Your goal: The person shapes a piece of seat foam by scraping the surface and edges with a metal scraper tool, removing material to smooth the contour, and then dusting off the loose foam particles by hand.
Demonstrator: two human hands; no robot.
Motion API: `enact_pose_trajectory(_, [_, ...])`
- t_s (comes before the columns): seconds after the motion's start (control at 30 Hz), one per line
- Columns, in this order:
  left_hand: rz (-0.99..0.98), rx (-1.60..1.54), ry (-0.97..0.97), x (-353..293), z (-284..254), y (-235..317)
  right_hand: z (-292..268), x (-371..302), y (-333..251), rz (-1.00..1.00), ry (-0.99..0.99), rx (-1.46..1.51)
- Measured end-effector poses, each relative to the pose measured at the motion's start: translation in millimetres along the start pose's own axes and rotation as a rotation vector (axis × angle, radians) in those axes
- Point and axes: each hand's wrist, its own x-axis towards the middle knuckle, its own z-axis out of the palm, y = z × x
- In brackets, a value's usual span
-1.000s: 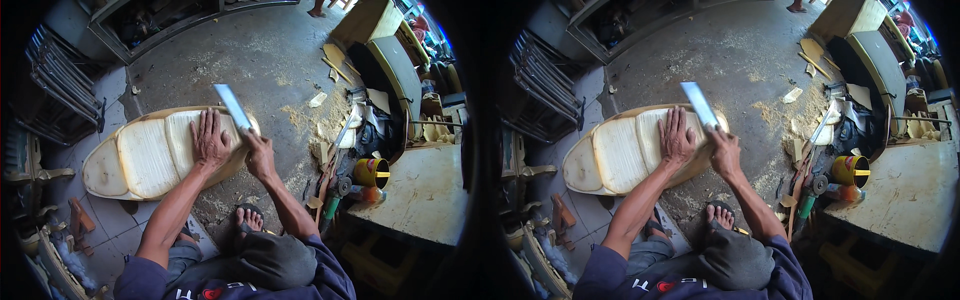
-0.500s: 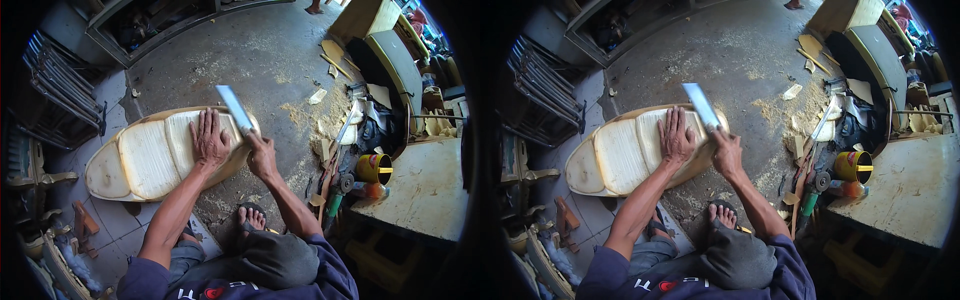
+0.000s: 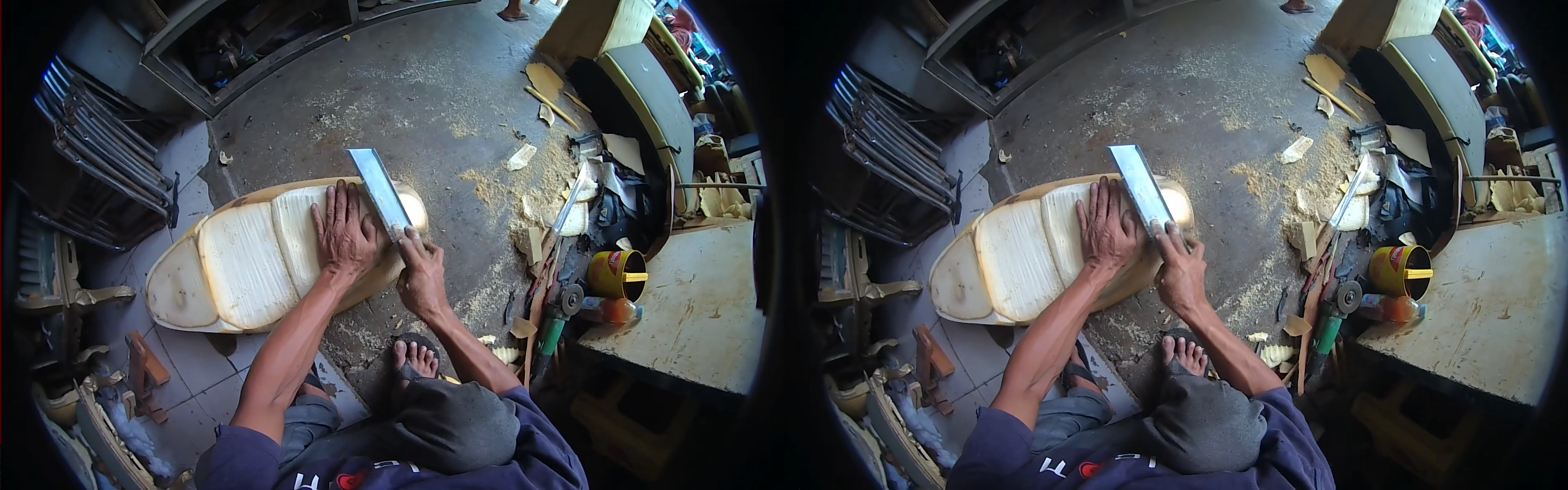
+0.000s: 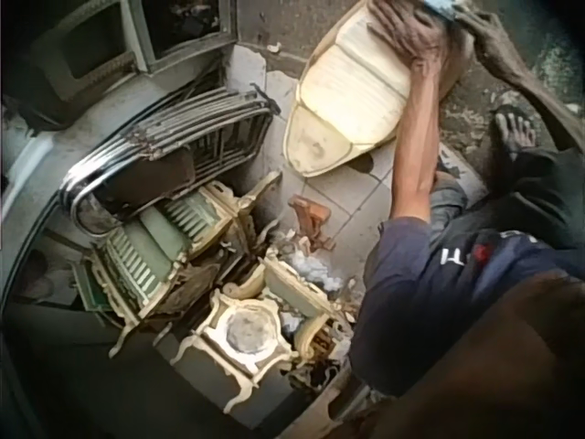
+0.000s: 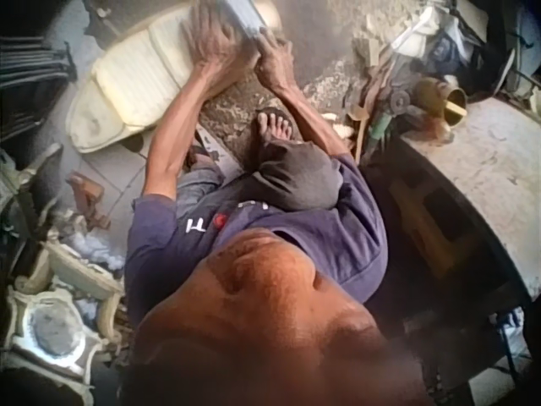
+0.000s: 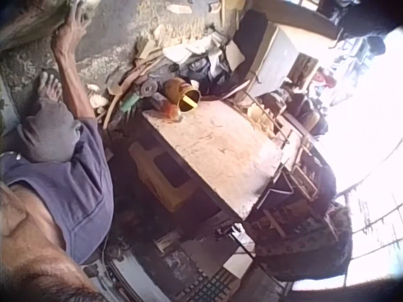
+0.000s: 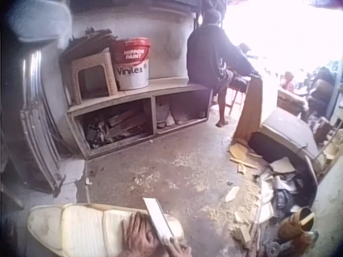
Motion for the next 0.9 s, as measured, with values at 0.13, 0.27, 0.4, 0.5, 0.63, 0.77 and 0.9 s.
enact_pose_trajectory(0.13, [0.036, -0.021, 0.029, 0, 4, 8, -7, 18, 24, 0.17, 0.012, 0.06])
enact_pose_trajectory(0.27, [-0.019, 0.028, -0.058, 2, -4, 2, 9, -8, -2, 0.051, -0.054, 0.031])
enact_pose_trajectory(0.4, [0.049, 0.027, -0.011, 5, 6, 14, -3, 17, 31, 0.246, 0.02, 0.106])
enact_pose_trajectory(0.5, [-0.057, -0.007, -0.088, -5, -3, 4, 6, -35, -22, 0.029, -0.072, -0.013])
enact_pose_trajectory(0.63, [0.035, 0.014, -0.014, 8, 0, 11, 3, 12, 37, 0.344, 0.014, 0.054])
enact_pose_trajectory(0.77, [0.003, 0.051, -0.033, 2, 6, -5, 8, -34, -19, 0.033, -0.046, 0.058])
enact_pose_trajectory(0.9, [0.029, 0.008, -0.032, 6, 3, 16, 0, 1, 42, 0.399, 0.016, 0.092])
